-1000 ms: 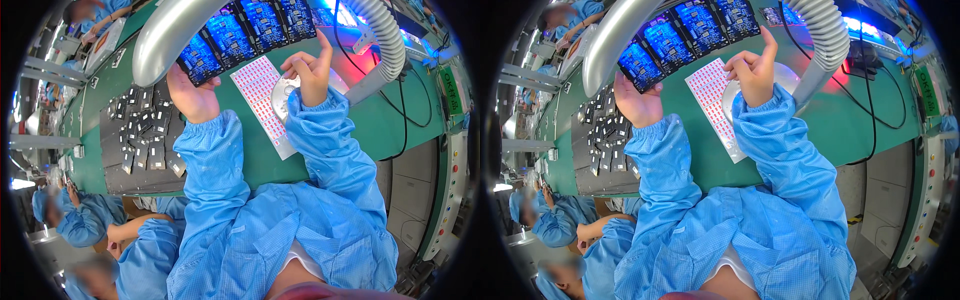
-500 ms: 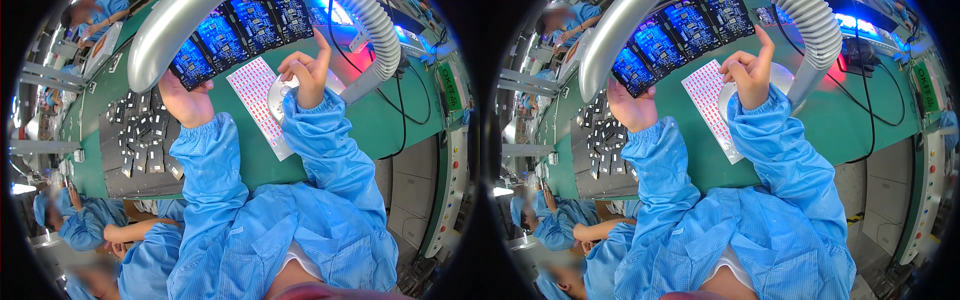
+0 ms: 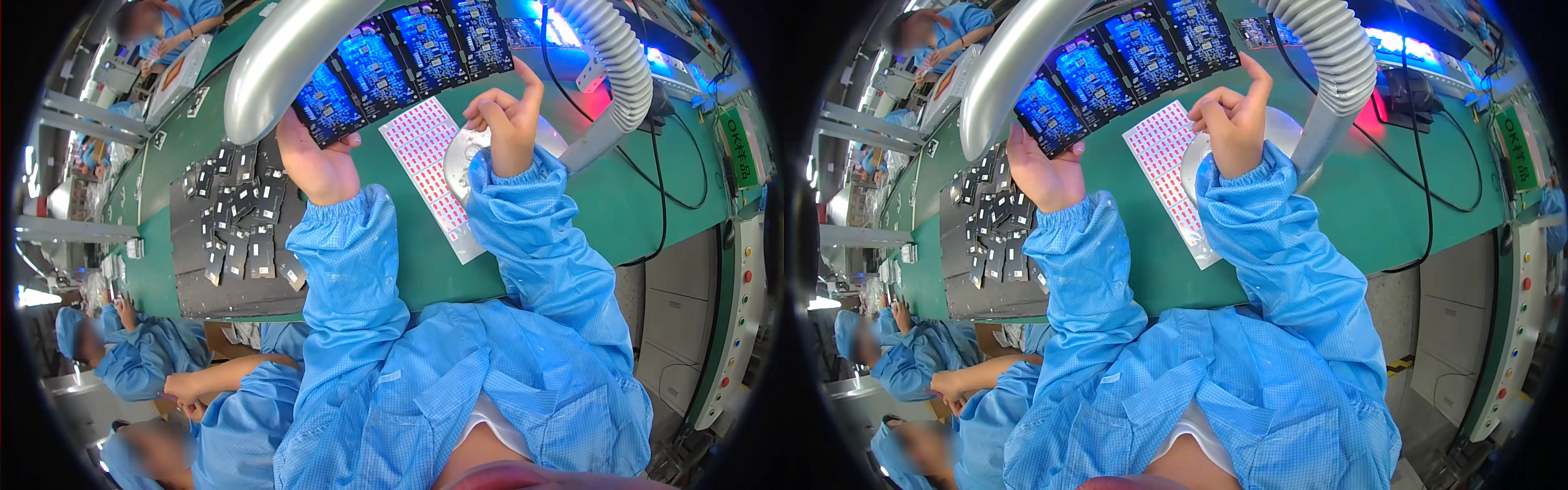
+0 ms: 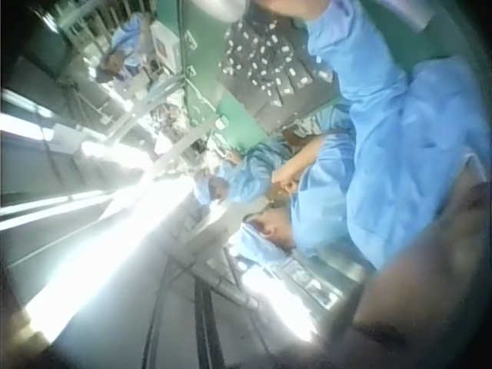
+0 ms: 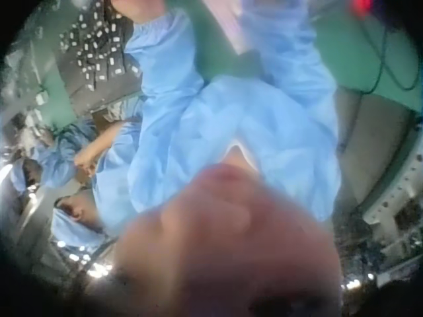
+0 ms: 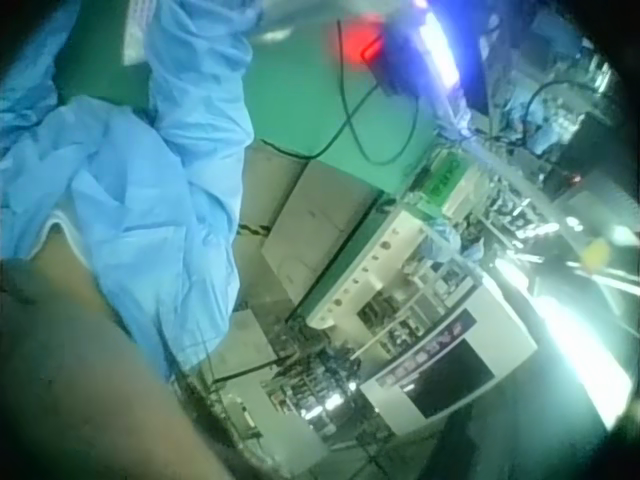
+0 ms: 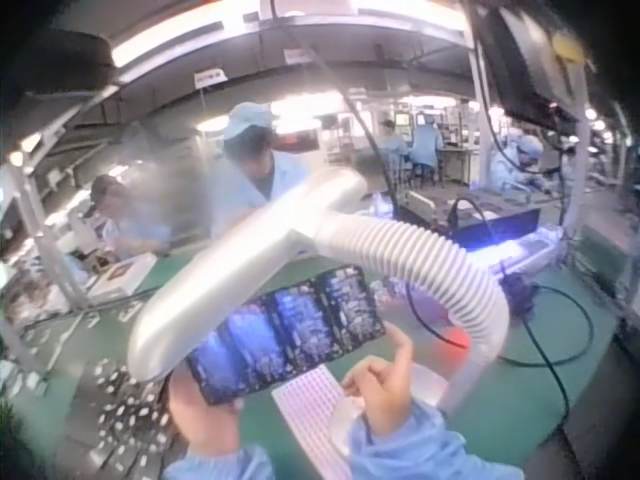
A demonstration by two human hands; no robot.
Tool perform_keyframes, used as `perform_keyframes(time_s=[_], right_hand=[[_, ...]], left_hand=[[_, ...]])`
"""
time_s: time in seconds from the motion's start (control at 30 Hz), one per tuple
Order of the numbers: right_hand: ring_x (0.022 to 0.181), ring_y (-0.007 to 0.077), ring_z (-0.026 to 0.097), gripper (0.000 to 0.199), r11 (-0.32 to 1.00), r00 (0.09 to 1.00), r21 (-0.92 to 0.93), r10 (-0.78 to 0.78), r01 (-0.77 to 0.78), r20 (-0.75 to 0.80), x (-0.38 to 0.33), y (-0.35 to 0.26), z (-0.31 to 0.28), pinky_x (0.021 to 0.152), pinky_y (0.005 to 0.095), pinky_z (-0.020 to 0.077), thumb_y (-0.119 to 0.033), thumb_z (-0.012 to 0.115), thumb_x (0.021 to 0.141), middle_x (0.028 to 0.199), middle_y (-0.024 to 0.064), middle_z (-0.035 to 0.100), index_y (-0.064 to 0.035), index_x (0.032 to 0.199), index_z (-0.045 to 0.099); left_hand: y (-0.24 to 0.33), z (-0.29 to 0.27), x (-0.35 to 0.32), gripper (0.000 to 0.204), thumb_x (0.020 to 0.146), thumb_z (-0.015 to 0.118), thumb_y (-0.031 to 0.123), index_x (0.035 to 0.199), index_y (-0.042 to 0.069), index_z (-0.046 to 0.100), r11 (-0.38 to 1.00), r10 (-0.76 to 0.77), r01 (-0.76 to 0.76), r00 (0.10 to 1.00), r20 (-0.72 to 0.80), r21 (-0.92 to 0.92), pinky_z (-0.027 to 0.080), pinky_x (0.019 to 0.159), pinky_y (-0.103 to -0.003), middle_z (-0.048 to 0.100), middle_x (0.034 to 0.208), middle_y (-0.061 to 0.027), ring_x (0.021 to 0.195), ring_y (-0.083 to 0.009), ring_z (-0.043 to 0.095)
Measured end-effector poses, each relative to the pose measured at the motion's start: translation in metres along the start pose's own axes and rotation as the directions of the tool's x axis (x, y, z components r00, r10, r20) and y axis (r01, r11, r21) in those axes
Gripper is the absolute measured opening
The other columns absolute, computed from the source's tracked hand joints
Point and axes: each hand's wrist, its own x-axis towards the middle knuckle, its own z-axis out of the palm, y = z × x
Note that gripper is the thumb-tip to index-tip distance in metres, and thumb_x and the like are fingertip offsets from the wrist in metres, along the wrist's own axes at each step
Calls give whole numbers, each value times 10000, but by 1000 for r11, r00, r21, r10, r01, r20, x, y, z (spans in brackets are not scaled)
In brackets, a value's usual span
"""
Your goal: Inspecting and processing printed circuit boards at an assembly station.
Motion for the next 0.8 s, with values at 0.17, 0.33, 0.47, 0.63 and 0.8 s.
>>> perform_keyframes(time_s=[0.17,0.33,0.47,0.63,0.8], right_hand=[[572,129,538,541,999,997,-27,-22,20,-78,4,3,-5,535,214,443,61,444,764,688,105,573,-8,1247,209],[636,126,541,552,999,997,40,-19,22,-70,4,21,-5,602,224,438,79,465,756,708,92,558,-37,1239,225],[720,113,528,581,999,994,-24,-35,32,-105,6,28,-9,681,223,422,96,498,725,770,70,546,-44,1229,244],[754,104,487,586,996,986,-65,-63,54,-152,7,29,-10,711,224,392,74,530,702,867,65,523,-48,1213,271],[885,124,462,469,990,962,-141,-50,12,-270,6,19,-10,755,251,392,5,566,701,995,68,455,-26,1124,367]], left_hand=[[-11,-1,1,221,835,500,229,987,71,528,995,-96,96,995,1,30,404,423,-249,599,816,-36,571,-137,549],[-14,-7,-1,297,782,556,117,1067,42,521,992,-122,119,990,71,47,395,439,-210,582,816,-18,607,-100,544],[-15,1,-5,337,759,579,55,1087,34,503,978,-64,49,996,69,202,374,445,-195,586,838,-20,598,-89,522],[-15,5,-4,326,750,605,33,1062,31,511,972,-78,58,994,80,227,371,452,-184,590,843,-20,607,-84,530],[-16,0,-5,289,751,619,44,1022,28,518,952,-82,41,989,124,304,377,460,-178,590,831,-25,612,-82,542]])
